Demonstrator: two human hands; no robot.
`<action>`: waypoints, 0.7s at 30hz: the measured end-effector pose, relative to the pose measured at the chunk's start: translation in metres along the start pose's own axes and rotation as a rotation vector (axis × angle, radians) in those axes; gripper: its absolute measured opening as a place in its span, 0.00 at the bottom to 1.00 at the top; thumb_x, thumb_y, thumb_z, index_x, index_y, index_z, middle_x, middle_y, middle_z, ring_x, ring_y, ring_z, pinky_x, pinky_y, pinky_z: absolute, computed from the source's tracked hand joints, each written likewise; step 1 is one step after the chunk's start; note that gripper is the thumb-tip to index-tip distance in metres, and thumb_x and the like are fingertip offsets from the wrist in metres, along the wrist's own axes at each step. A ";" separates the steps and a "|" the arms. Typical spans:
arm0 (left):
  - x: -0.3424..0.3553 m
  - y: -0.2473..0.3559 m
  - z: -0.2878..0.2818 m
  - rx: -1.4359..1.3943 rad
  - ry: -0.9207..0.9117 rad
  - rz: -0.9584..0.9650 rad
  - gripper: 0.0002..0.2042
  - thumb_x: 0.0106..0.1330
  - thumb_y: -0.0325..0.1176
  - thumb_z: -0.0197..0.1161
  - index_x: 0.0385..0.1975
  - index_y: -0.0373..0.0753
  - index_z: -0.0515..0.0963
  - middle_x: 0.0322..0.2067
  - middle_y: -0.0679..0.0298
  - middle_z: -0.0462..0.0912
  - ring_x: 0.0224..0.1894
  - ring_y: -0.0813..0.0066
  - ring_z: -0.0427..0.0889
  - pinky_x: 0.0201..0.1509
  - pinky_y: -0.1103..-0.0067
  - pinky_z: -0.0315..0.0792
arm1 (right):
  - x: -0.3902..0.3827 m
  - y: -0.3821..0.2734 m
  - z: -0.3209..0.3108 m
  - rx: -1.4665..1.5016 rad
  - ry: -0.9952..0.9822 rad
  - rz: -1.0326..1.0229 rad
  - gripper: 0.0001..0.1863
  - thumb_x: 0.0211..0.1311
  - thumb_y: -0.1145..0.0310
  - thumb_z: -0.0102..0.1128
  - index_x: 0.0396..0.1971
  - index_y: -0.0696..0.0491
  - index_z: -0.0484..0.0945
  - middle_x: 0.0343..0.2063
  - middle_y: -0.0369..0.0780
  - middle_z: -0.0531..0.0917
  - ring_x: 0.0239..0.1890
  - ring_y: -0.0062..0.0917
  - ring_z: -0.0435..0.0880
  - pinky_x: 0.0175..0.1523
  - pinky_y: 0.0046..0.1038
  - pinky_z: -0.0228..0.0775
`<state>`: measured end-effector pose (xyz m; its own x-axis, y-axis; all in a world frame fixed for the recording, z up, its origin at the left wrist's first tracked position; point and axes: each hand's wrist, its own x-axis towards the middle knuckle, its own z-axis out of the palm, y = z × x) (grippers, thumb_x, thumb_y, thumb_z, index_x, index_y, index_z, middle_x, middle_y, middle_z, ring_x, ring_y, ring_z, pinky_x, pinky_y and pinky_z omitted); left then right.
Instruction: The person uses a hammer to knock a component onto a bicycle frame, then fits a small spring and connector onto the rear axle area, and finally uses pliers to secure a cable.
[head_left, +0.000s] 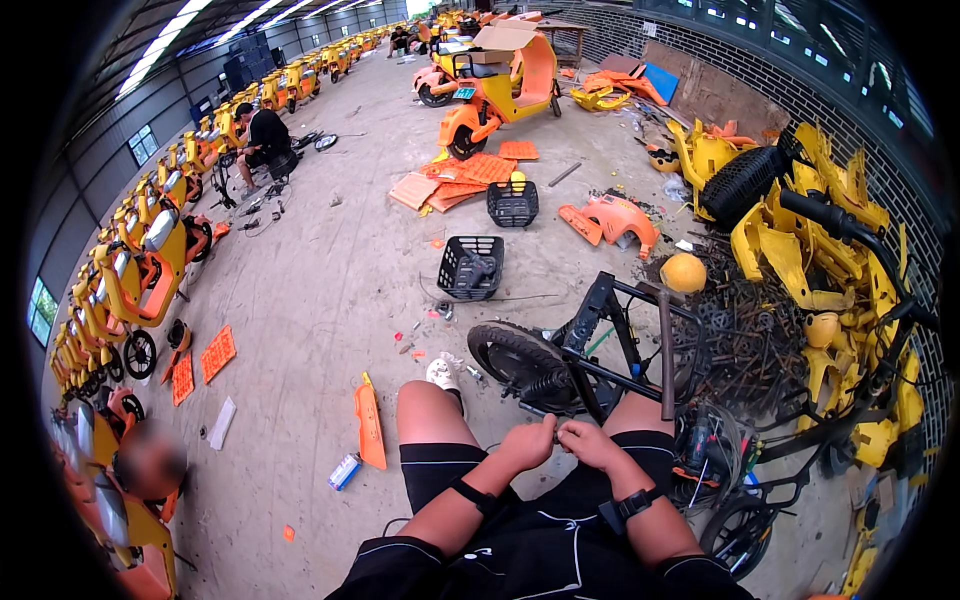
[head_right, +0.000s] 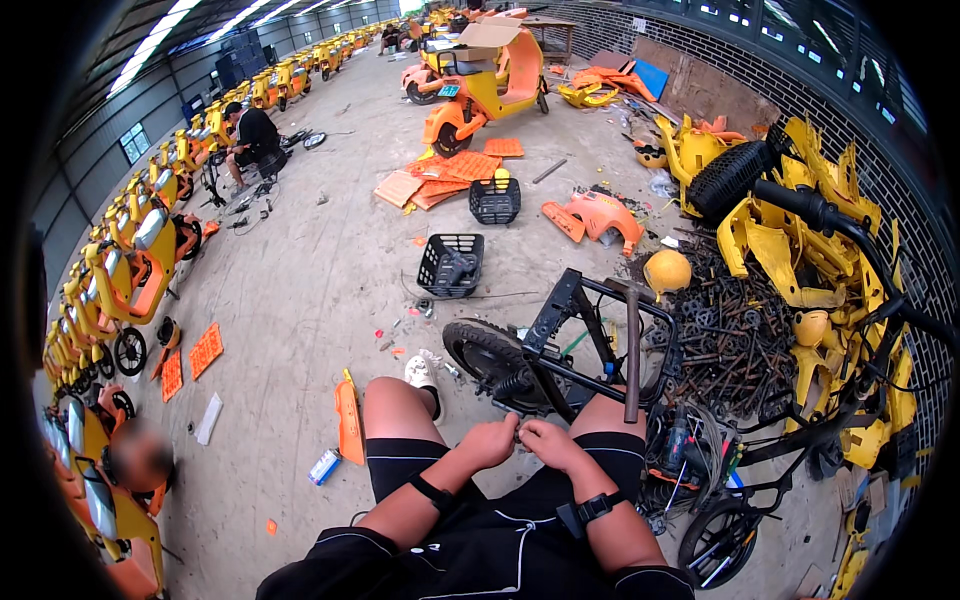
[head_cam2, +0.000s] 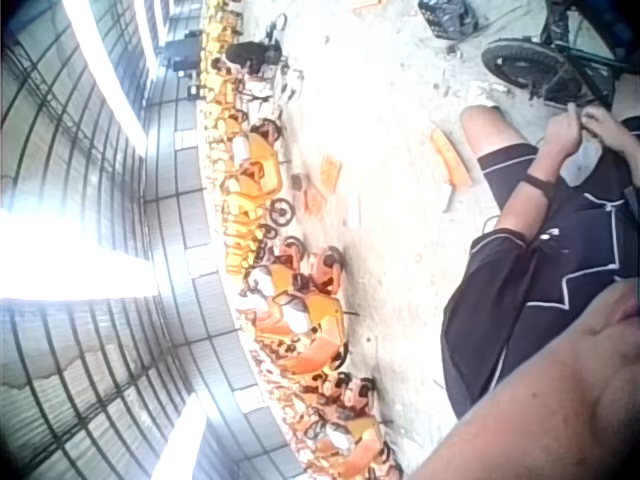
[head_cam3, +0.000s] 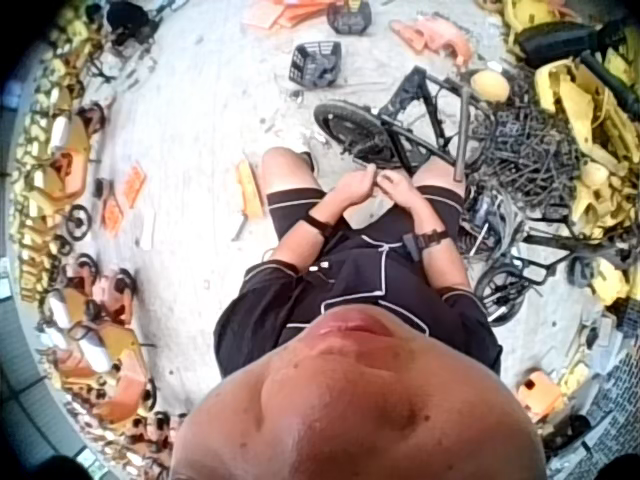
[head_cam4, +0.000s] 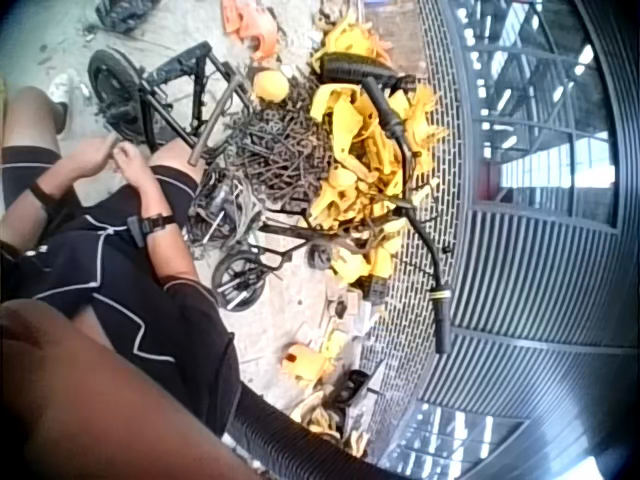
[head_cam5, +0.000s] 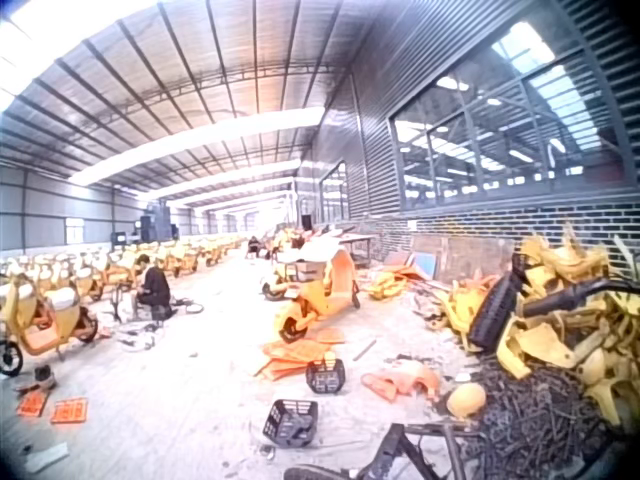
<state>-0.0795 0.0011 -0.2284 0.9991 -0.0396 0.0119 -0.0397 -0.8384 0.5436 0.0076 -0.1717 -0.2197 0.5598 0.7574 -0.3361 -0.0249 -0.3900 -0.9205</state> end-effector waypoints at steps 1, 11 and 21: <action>0.000 -0.003 0.003 -0.002 -0.004 -0.006 0.13 0.65 0.33 0.55 0.44 0.37 0.63 0.26 0.46 0.83 0.29 0.40 0.82 0.32 0.51 0.73 | 0.000 -0.002 0.001 -0.032 0.011 -0.012 0.13 0.71 0.61 0.54 0.35 0.57 0.79 0.27 0.35 0.80 0.31 0.21 0.77 0.38 0.27 0.70; -0.001 -0.014 0.021 0.077 0.037 -0.046 0.09 0.66 0.34 0.53 0.38 0.34 0.67 0.26 0.47 0.84 0.28 0.44 0.84 0.32 0.53 0.76 | 0.001 -0.006 0.010 -0.176 0.134 -0.081 0.11 0.65 0.63 0.59 0.34 0.57 0.81 0.28 0.40 0.83 0.31 0.24 0.80 0.38 0.29 0.71; 0.003 -0.007 0.012 -0.002 -0.009 -0.074 0.11 0.64 0.33 0.53 0.41 0.35 0.65 0.30 0.45 0.83 0.33 0.40 0.82 0.35 0.51 0.73 | -0.002 -0.020 0.007 -0.173 0.203 -0.130 0.09 0.60 0.68 0.61 0.28 0.58 0.80 0.22 0.38 0.79 0.25 0.19 0.76 0.32 0.27 0.69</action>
<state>-0.0763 -0.0001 -0.2422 0.9992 0.0177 -0.0362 0.0346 -0.8384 0.5440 0.0009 -0.1618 -0.2022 0.7034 0.6937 -0.1549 0.1894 -0.3931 -0.8998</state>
